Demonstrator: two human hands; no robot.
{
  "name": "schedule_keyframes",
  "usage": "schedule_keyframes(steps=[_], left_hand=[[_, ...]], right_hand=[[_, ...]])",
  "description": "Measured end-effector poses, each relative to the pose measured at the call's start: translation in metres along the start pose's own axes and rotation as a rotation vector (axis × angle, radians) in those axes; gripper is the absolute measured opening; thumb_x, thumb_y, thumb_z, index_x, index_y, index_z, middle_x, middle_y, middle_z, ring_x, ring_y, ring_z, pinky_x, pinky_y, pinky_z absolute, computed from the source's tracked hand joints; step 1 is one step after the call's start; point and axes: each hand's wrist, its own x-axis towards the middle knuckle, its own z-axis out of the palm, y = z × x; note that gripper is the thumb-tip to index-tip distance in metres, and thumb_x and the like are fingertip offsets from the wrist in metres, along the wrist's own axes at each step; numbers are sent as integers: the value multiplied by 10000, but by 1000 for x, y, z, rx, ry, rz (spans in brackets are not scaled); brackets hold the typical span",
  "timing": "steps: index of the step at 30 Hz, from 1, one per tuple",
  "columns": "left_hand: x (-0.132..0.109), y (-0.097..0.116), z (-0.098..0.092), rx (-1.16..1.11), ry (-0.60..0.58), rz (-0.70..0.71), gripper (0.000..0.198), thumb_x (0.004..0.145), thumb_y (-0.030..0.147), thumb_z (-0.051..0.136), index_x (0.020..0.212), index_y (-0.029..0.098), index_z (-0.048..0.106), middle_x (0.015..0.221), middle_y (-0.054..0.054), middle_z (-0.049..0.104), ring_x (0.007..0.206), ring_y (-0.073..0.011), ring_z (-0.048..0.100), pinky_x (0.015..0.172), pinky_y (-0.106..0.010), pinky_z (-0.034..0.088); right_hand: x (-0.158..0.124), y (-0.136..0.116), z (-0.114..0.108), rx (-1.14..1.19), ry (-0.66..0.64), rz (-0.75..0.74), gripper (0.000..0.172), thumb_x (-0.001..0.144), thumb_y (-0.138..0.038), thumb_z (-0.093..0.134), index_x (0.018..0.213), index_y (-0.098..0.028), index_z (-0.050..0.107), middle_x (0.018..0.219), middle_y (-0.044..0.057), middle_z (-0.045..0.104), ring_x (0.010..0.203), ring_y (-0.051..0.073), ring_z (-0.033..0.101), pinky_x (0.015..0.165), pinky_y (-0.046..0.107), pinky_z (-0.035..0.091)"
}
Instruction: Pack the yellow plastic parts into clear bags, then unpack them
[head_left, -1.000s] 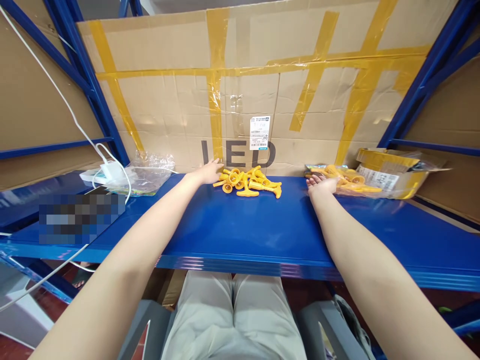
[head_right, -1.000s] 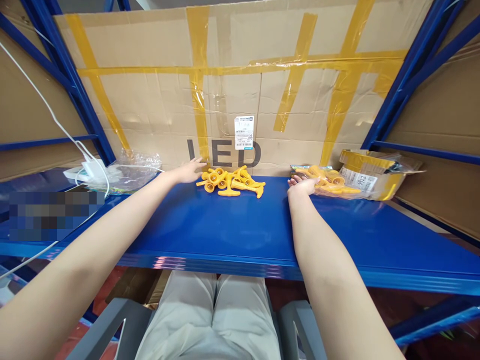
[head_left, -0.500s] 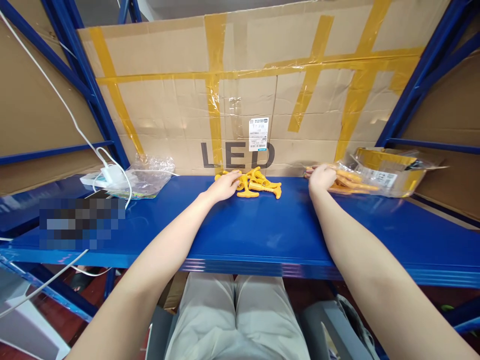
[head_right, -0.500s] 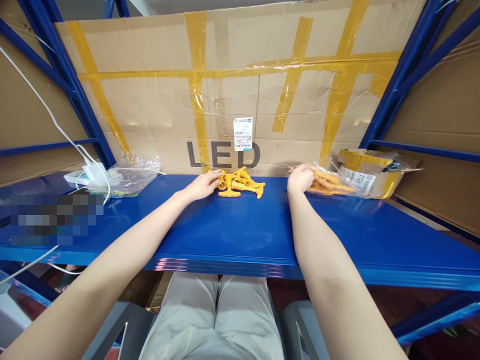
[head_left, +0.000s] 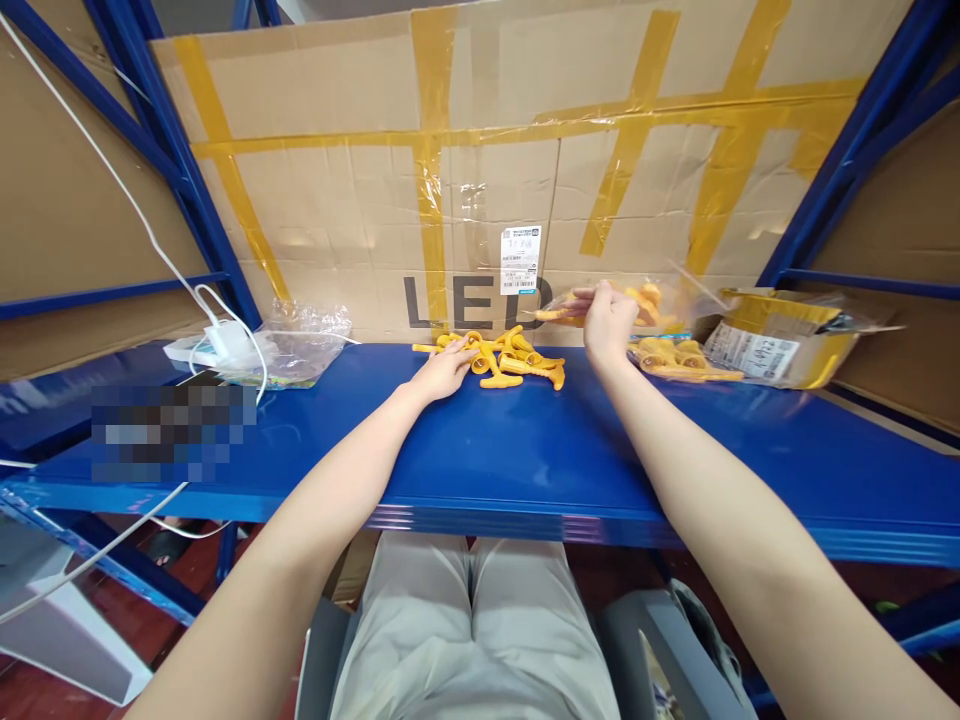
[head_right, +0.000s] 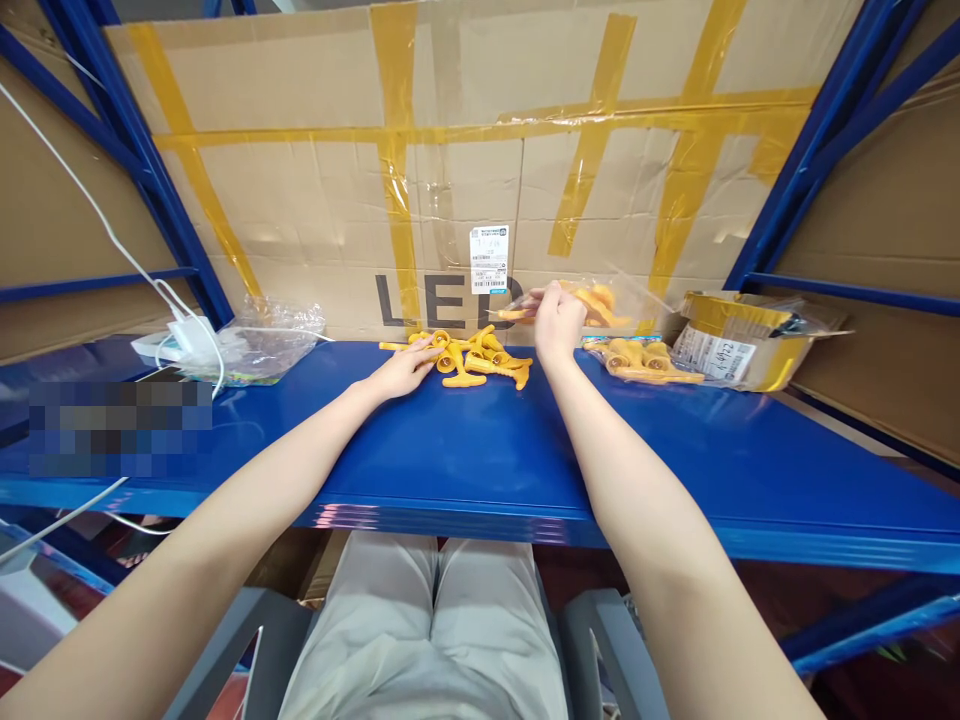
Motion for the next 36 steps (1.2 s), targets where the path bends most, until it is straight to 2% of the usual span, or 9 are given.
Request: schedule_keyframes(steps=[4, 8, 11, 14, 17, 22, 24, 30, 36], left_hand=[[3, 10, 0, -264, 142, -16, 422, 883, 246, 454, 1293, 243, 554, 1511, -59, 349, 1428, -256, 224, 1150, -523, 91], [9, 25, -5, -969, 325, -197, 394, 845, 252, 516, 1229, 190, 578, 1325, -96, 579, 1302, -221, 455, 1109, -385, 297], [8, 33, -16, -1493, 297, -344, 461, 913, 438, 402, 1209, 122, 559, 1158, -156, 669, 1159, -255, 587, 994, -391, 434], [3, 32, -28, -1761, 281, -437, 663, 885, 627, 332, 1233, 95, 519, 1093, -198, 681, 1050, -286, 647, 880, -400, 514], [0, 27, -32, -1790, 307, -508, 655, 857, 623, 419, 1223, 90, 527, 981, -176, 705, 931, -261, 687, 812, -353, 551], [2, 21, -26, -1668, 204, -556, 273, 834, 246, 560, 1060, 107, 623, 813, -95, 718, 746, -194, 699, 728, -307, 573], [4, 20, -21, -1614, 225, -548, 180, 810, 150, 557, 961, 107, 643, 781, -80, 712, 689, -172, 688, 673, -289, 570], [7, 19, -14, -1444, 500, -503, 55, 764, 139, 654, 773, 155, 603, 576, 27, 596, 441, -71, 546, 482, -183, 475], [9, 19, -17, -1449, 767, -606, 107, 797, 115, 631, 851, 180, 565, 724, 23, 646, 617, -87, 640, 612, -211, 556]], right_hand=[[-9, -34, 13, 339, -43, 74, 543, 905, -552, 341, 727, -149, 658, 643, 94, 681, 653, 233, 695, 637, 379, 556], [-21, -63, 17, 557, -224, 132, 471, 870, -530, 436, 692, -155, 658, 628, 76, 679, 629, 217, 691, 612, 353, 559], [-27, -69, 18, 629, -320, 232, 447, 863, -478, 441, 659, -147, 662, 586, 78, 668, 596, 210, 677, 583, 335, 553], [-28, -65, 19, 645, -391, 348, 430, 855, -446, 429, 660, -150, 672, 510, 62, 635, 523, 192, 635, 520, 307, 527], [-28, -58, 19, 629, -437, 444, 425, 858, -420, 399, 669, -161, 679, 435, 41, 585, 445, 175, 574, 448, 279, 483], [-26, -50, 16, 553, -485, 530, 434, 850, -397, 380, 623, -157, 661, 388, 48, 544, 387, 160, 503, 416, 271, 441], [-25, -46, 16, 523, -502, 540, 430, 845, -397, 382, 634, -154, 666, 380, 46, 533, 410, 167, 519, 449, 275, 453], [-23, -32, 19, 485, -468, 544, 391, 861, -403, 413, 654, -165, 643, 501, 56, 609, 577, 177, 616, 641, 291, 507], [-32, -30, 25, 537, -631, 676, 300, 904, -481, 430, 938, -224, 581, 990, 54, 690, 815, 174, 656, 760, 336, 522]])
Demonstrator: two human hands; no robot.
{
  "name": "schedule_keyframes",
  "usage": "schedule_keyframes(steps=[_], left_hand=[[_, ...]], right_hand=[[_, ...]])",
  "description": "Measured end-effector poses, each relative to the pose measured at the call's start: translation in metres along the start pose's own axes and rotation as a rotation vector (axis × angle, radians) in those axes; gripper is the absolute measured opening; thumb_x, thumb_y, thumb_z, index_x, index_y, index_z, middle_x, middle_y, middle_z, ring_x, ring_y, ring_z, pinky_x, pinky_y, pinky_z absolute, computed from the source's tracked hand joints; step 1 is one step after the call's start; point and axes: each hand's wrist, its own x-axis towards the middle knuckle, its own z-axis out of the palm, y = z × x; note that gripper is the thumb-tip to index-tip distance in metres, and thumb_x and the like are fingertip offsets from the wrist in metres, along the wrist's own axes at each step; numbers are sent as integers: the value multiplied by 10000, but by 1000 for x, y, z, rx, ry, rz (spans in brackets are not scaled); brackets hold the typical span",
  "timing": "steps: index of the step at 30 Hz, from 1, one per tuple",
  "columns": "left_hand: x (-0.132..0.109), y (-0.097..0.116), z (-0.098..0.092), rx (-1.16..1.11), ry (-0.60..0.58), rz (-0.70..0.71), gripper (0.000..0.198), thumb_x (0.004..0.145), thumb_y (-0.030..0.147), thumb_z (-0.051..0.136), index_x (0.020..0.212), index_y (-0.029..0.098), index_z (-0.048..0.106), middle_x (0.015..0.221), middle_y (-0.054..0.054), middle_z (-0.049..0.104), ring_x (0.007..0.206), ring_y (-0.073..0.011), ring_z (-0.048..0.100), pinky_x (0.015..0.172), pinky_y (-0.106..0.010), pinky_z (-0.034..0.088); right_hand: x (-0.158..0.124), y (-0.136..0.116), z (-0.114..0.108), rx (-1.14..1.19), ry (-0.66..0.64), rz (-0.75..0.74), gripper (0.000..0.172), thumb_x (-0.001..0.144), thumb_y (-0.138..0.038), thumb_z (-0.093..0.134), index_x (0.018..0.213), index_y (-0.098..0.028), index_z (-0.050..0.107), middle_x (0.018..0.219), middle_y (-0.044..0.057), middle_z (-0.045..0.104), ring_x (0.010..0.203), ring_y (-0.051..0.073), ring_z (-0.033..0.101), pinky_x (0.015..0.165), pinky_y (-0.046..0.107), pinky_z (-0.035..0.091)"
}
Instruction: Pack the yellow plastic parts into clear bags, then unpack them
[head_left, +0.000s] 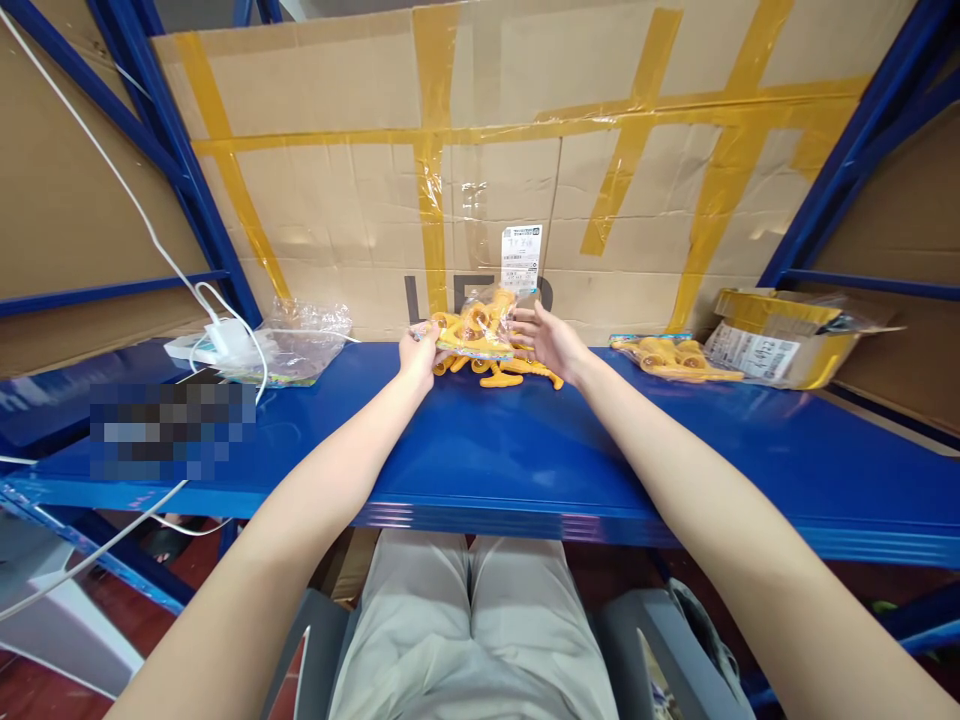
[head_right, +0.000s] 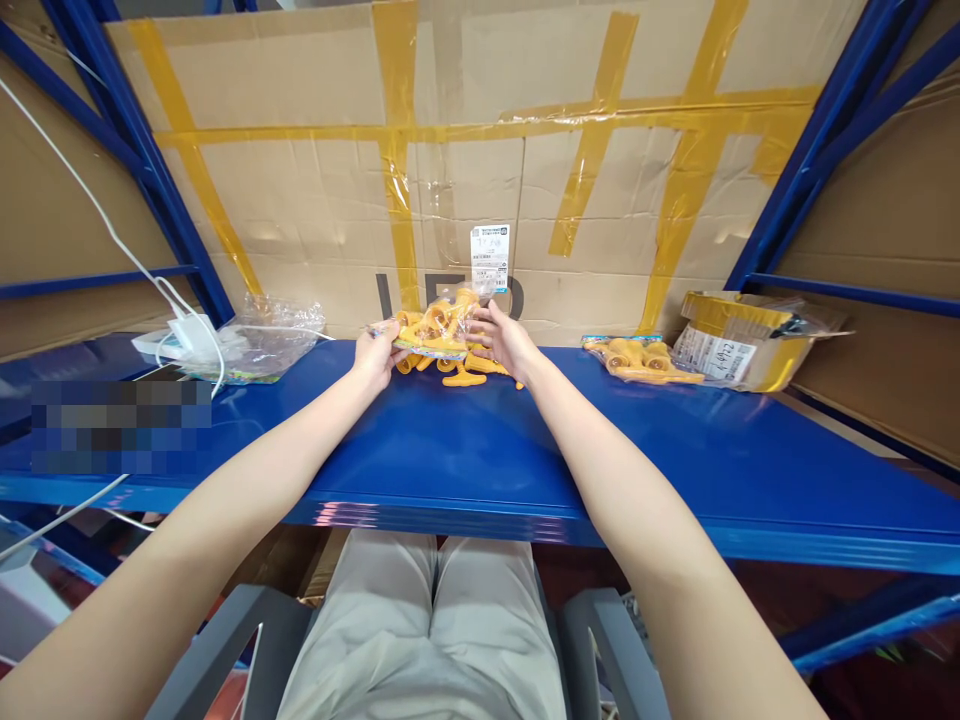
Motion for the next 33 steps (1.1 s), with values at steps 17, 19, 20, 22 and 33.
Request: schedule_keyframes(steps=[17, 19, 20, 22, 33], left_hand=[[-1, -6, -2, 42, -200, -189, 253, 851, 124, 597, 1103, 120, 587, 952, -120, 723, 803, -167, 715, 791, -295, 573], [1, -5, -4, 81, -235, -222, 249, 845, 167, 608, 1087, 107, 600, 931, -137, 724, 778, -193, 719, 769, -311, 577], [2, -4, -5, 105, -251, -234, 250, 847, 210, 610, 1075, 109, 607, 921, -141, 725, 759, -208, 720, 749, -324, 581], [4, -1, -8, 163, -269, -249, 283, 852, 319, 599, 1050, 117, 618, 893, -146, 726, 701, -226, 718, 691, -346, 589], [4, 1, -7, 385, -270, 62, 133, 852, 278, 618, 888, 155, 585, 737, -24, 693, 503, -96, 641, 461, -163, 495]], right_hand=[[3, 12, 14, 147, 192, 197, 132, 806, -13, 558, 785, -142, 573, 616, 25, 649, 547, 96, 600, 563, 204, 538], [6, 14, 13, 180, 261, 115, 212, 743, 46, 582, 774, -160, 544, 678, 22, 653, 586, 100, 616, 569, 207, 539], [7, 14, 13, 185, 287, 82, 250, 713, 66, 588, 774, -169, 531, 706, 20, 651, 606, 104, 623, 568, 212, 539], [9, 15, 12, 177, 327, 36, 289, 675, 78, 588, 779, -182, 520, 735, 15, 642, 634, 111, 626, 576, 222, 538], [5, 9, 14, -205, 363, -528, 239, 644, -95, 549, 850, -211, 589, 1016, 43, 657, 1017, 175, 585, 945, 353, 461]])
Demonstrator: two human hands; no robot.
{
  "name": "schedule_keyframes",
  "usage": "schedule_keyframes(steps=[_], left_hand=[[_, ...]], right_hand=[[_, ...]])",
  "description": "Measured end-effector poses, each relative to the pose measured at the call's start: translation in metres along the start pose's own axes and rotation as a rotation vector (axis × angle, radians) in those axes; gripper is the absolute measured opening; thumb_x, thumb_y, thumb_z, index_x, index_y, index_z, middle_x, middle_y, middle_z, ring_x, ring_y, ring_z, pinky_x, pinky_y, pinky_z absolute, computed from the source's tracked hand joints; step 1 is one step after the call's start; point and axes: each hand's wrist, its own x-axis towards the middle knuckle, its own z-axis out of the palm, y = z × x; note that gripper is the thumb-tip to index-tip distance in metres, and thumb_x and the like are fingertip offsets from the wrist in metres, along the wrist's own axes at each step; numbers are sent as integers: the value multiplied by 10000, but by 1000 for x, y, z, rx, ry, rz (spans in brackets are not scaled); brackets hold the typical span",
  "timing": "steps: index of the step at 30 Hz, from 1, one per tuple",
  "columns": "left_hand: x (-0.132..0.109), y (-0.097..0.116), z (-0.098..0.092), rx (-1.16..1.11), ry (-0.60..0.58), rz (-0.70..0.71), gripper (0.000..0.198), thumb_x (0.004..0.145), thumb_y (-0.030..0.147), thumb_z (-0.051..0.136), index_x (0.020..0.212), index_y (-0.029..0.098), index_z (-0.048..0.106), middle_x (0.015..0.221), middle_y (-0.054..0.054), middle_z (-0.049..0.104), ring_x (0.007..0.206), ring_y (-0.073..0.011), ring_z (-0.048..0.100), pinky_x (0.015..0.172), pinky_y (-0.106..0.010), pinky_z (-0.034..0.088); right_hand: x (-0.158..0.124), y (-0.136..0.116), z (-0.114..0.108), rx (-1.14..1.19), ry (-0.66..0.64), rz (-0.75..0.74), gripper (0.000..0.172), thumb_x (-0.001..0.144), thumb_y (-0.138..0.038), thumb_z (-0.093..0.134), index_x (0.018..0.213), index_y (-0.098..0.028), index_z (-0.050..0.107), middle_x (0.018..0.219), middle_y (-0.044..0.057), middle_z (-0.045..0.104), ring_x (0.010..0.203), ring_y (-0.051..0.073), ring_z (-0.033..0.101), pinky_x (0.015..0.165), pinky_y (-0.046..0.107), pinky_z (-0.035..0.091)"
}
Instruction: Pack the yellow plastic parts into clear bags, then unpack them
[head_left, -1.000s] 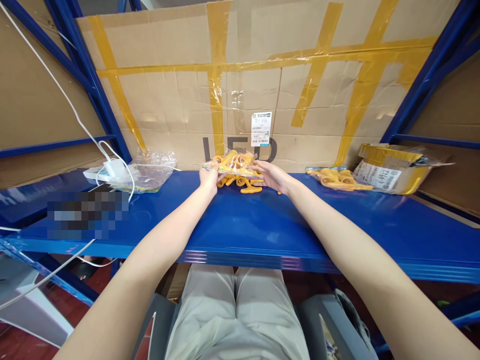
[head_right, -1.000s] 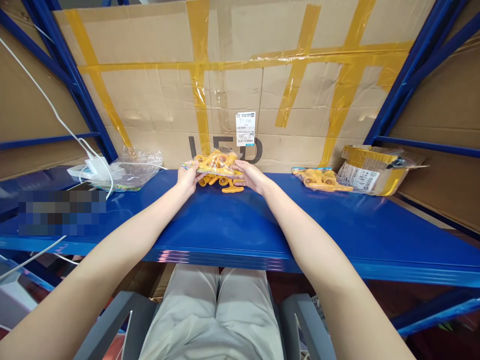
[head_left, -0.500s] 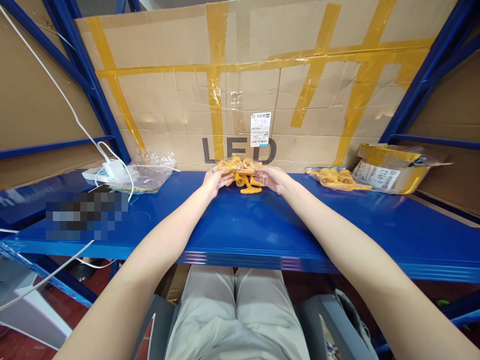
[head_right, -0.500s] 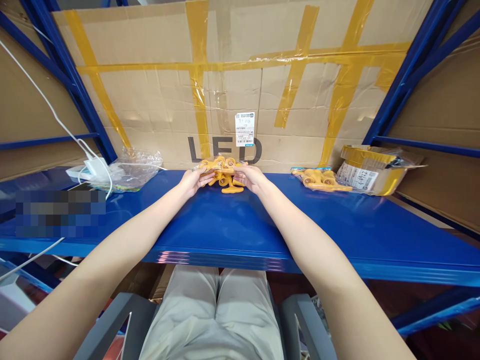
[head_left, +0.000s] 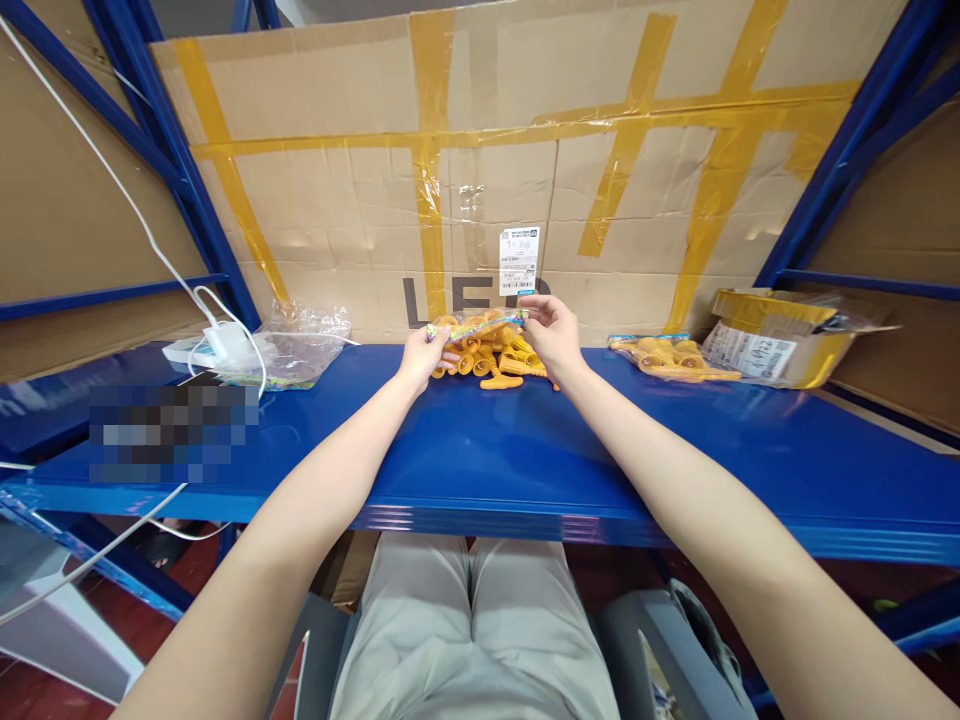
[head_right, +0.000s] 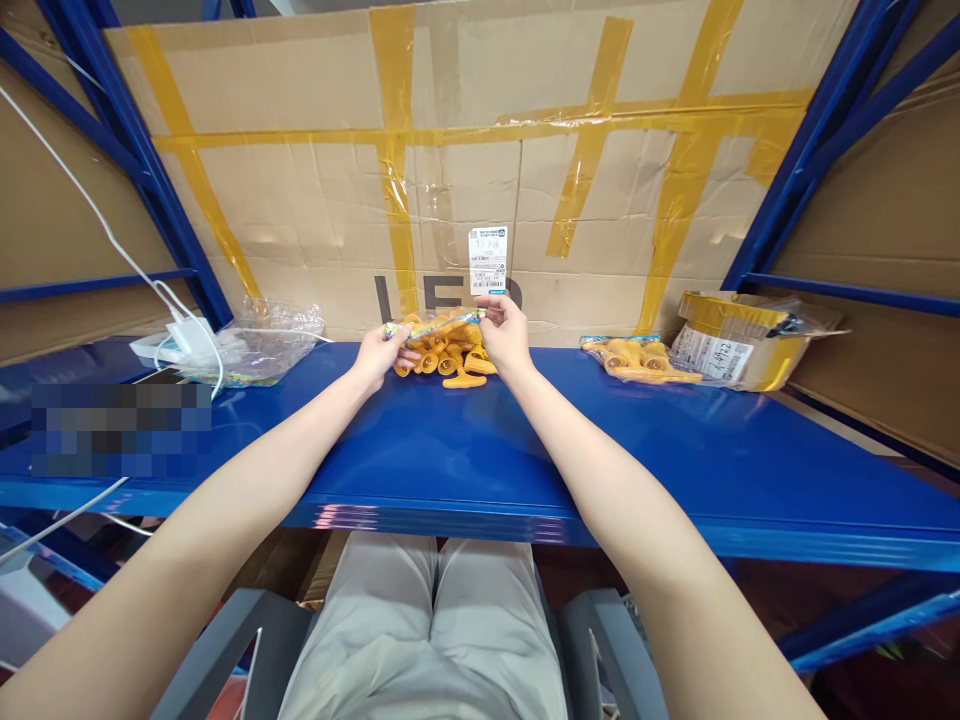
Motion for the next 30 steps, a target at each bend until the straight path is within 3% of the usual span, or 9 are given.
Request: schedule_keyframes(steps=[7, 10, 13, 16, 18, 22, 25, 30], left_hand=[[-5, 6, 3, -96, 28, 155, 95, 804, 243, 659, 842, 160, 684, 941, -43, 720, 877, -183, 682, 600, -194, 530], [-6, 7, 4, -115, 25, 222, 123, 783, 242, 678, 871, 167, 719, 993, -35, 722, 947, -193, 660, 638, -197, 536], [-5, 7, 4, -96, 25, 229, 132, 783, 233, 677, 881, 163, 730, 966, -41, 729, 956, -204, 661, 642, -204, 537], [-7, 7, 4, -49, 28, 242, 127, 804, 232, 653, 881, 165, 729, 964, -50, 733, 978, -221, 664, 660, -224, 546], [-12, 8, 5, -17, 16, 256, 109, 791, 221, 664, 864, 179, 732, 1010, -47, 730, 1049, -244, 642, 739, -260, 554], [-24, 12, 8, 52, -57, 311, 75, 738, 163, 697, 768, 224, 731, 1174, -16, 679, 1252, -262, 510, 959, -315, 478], [-28, 11, 10, 98, -119, 341, 129, 731, 130, 688, 747, 250, 730, 1230, -1, 649, 1291, -238, 471, 1000, -302, 442], [-25, 9, 7, 181, -113, 430, 172, 734, 140, 683, 819, 278, 740, 1268, 21, 622, 1299, -242, 461, 996, -311, 441]], right_hand=[[1, -4, 1, 55, 35, -74, 192, 677, -105, 573, 835, -215, 575, 977, 36, 649, 1021, 163, 596, 964, 324, 445], [0, -10, 1, 61, 35, -126, 203, 687, -101, 572, 849, -223, 568, 1026, 32, 636, 1095, 160, 570, 974, 304, 436], [1, -12, 0, 66, 50, -98, 168, 711, -116, 557, 837, -227, 563, 981, 9, 639, 1018, 141, 603, 915, 276, 464], [4, -11, -3, 45, 120, 56, 92, 756, -161, 519, 815, -229, 541, 877, -23, 637, 723, 100, 624, 702, 237, 508], [5, -10, -5, 19, 137, 214, 44, 788, -198, 490, 804, -227, 519, 752, -42, 618, 503, 79, 543, 522, 216, 465], [6, -12, -10, 64, 14, 566, 174, 877, -317, 390, 790, -213, 499, 515, -41, 534, 326, 100, 408, 383, 236, 361], [7, -13, -13, 162, -89, 672, 288, 896, -439, 356, 780, -214, 494, 536, 6, 580, 390, 142, 500, 425, 266, 407], [10, -8, -10, 183, -87, 540, 304, 870, -474, 438, 757, -211, 541, 700, 36, 658, 682, 176, 641, 597, 286, 484]])
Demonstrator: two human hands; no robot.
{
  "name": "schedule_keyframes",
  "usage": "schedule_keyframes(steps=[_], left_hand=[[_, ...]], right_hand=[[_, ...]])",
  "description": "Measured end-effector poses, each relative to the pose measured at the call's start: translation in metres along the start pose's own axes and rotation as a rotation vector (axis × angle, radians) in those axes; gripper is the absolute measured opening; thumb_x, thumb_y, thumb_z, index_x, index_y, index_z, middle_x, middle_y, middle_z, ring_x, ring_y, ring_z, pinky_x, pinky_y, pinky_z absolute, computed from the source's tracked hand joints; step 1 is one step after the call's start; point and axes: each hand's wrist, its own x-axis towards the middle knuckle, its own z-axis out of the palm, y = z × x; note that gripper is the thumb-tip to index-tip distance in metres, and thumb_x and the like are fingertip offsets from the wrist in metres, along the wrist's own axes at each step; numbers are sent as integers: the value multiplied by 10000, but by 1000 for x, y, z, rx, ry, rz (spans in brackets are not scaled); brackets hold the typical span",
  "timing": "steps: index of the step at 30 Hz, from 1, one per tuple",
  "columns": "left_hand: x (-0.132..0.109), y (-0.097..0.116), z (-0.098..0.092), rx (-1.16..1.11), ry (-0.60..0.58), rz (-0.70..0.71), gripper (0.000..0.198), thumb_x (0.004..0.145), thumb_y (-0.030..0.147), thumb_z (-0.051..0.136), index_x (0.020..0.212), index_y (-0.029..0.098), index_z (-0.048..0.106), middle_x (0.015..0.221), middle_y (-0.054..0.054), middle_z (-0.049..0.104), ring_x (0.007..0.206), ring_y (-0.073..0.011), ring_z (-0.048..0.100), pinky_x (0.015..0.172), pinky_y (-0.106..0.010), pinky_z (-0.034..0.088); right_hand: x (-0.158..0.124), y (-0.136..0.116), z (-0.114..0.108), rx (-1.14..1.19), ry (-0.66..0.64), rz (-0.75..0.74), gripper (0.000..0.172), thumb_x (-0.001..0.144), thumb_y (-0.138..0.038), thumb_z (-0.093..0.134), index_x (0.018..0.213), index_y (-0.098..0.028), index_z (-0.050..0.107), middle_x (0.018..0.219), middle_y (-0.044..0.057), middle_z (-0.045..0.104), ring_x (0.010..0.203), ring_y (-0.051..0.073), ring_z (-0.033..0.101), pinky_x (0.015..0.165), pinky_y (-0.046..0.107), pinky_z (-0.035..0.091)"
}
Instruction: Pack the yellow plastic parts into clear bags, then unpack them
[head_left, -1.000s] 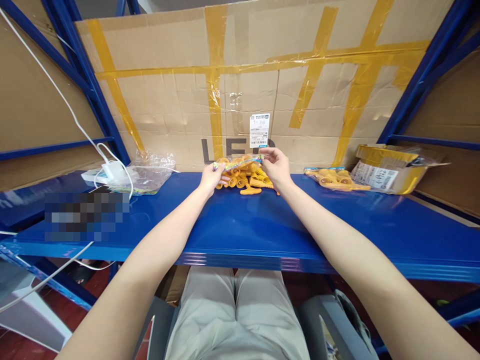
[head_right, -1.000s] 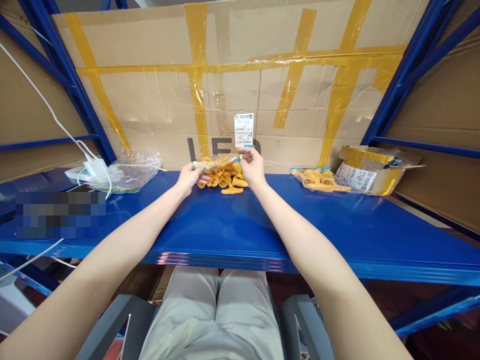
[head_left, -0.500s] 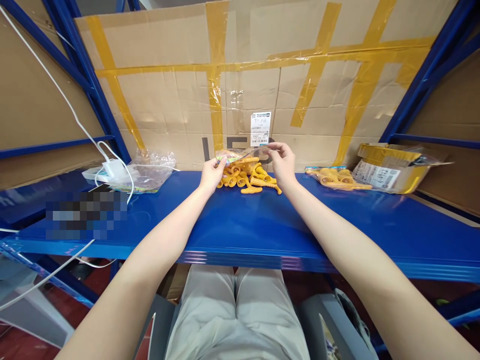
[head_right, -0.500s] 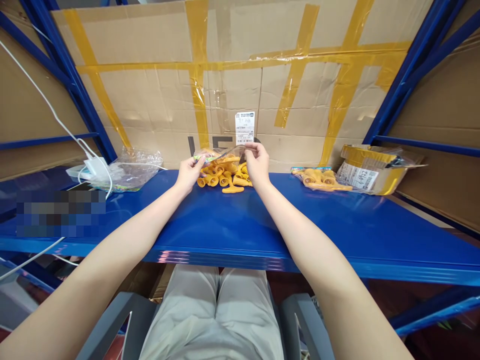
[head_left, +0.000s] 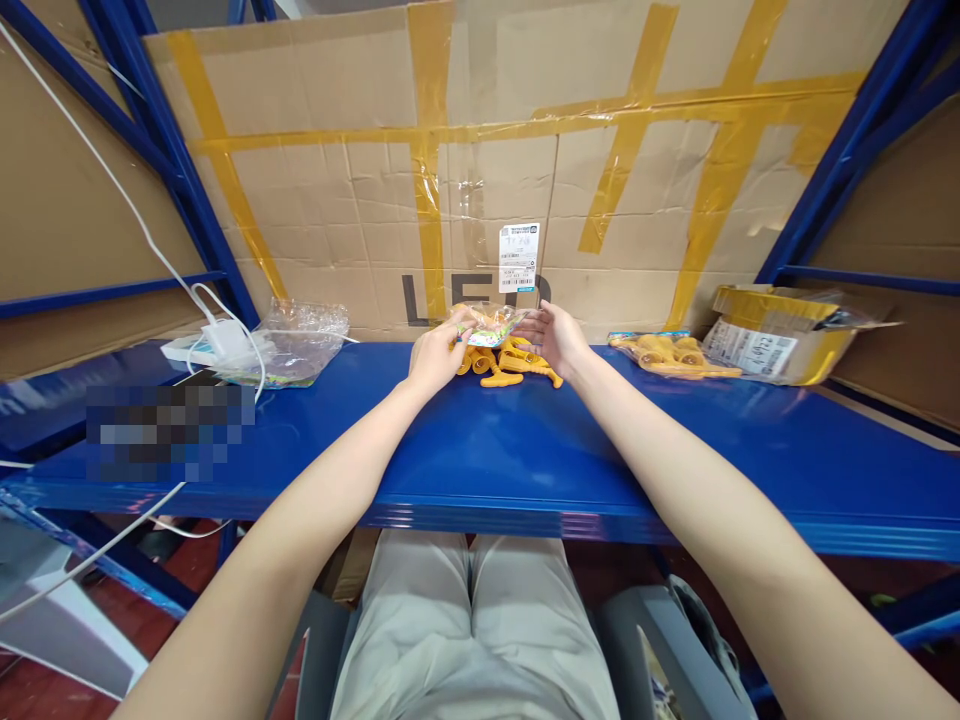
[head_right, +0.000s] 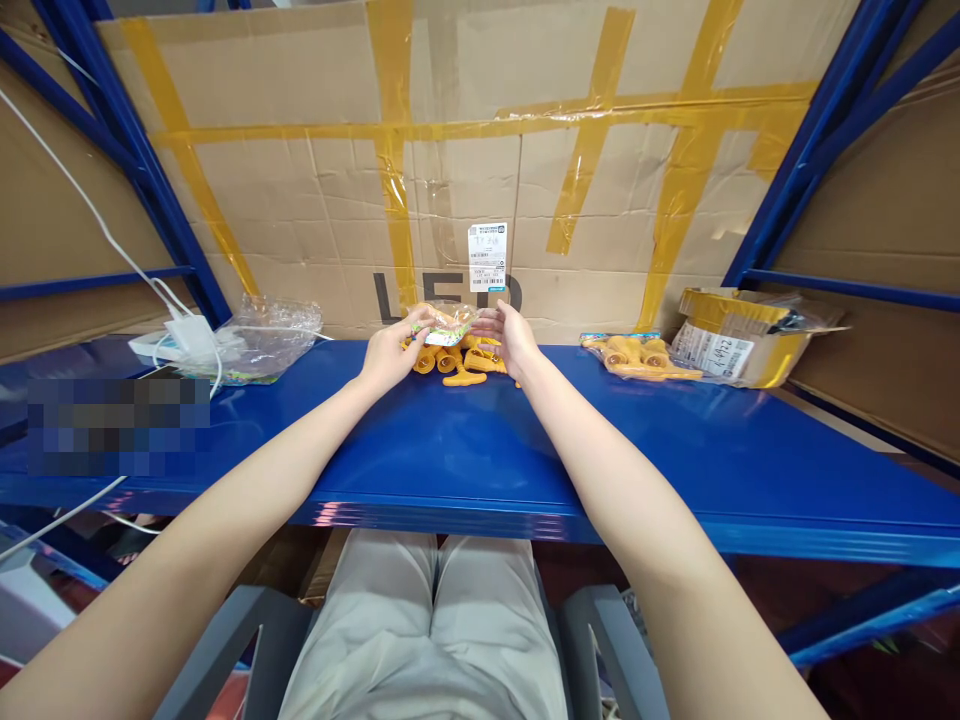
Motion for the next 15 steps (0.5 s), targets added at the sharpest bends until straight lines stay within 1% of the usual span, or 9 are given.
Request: schedule_keyframes(steps=[2, 5, 7, 9, 10, 11, 13, 15], left_hand=[[0, 3, -1, 1, 39, 13, 185, 745, 156, 673, 861, 283, 740, 1289, 27, 607, 1304, -242, 455, 1001, -316, 434], [-2, 11, -1, -35, 86, 25, 182, 763, 196, 669, 912, 279, 732, 1268, 13, 622, 1285, -230, 474, 972, -286, 443], [-4, 14, 1, -72, 95, 45, 163, 769, 232, 675, 921, 263, 727, 1227, -4, 645, 1261, -224, 496, 949, -263, 451], [-3, 14, 2, -128, 100, 33, 144, 782, 296, 672, 904, 236, 721, 1151, -25, 678, 1205, -228, 543, 908, -256, 475], [-2, 13, 2, -165, 110, 1, 171, 796, 350, 657, 893, 222, 716, 1089, -37, 697, 1156, -232, 578, 872, -260, 493], [0, 12, 2, -210, 121, -52, 237, 814, 419, 628, 889, 210, 709, 1017, -50, 711, 1096, -236, 613, 826, -263, 512], [6, 8, 1, -309, 141, -196, 431, 839, 574, 524, 915, 186, 695, 877, -71, 715, 965, -238, 668, 716, -265, 534], [11, 4, -1, -394, 123, -353, 616, 826, 699, 413, 978, 163, 676, 795, -84, 703, 860, -236, 694, 620, -257, 530]], right_hand=[[0, 0, 3, 9, 28, -126, 272, 854, -464, 481, 778, -217, 568, 776, 26, 681, 795, 168, 649, 673, 278, 491], [-3, -4, 8, 31, 39, -355, 246, 829, -474, 526, 864, -243, 602, 914, 6, 696, 950, 161, 631, 755, 272, 491], [-6, -7, 11, 42, 28, -434, 255, 819, -487, 539, 895, -254, 609, 964, -2, 694, 1000, 159, 619, 772, 273, 493], [-8, -8, 11, 64, 15, -440, 257, 815, -491, 547, 884, -253, 613, 958, -4, 696, 993, 156, 624, 759, 269, 496], [-8, -8, 11, 78, 10, -427, 259, 814, -493, 549, 876, -250, 616, 941, -4, 698, 971, 155, 631, 743, 266, 499], [-9, -8, 11, 89, 7, -412, 266, 815, -497, 548, 872, -247, 620, 919, -4, 699, 940, 154, 638, 722, 264, 501], [-9, -8, 9, 98, 1, -374, 294, 818, -514, 540, 872, -239, 630, 859, -1, 699, 862, 155, 651, 675, 261, 504], [-10, -9, 8, 99, -11, -324, 337, 826, -539, 521, 862, -225, 637, 781, 7, 692, 783, 158, 656, 638, 264, 502]])
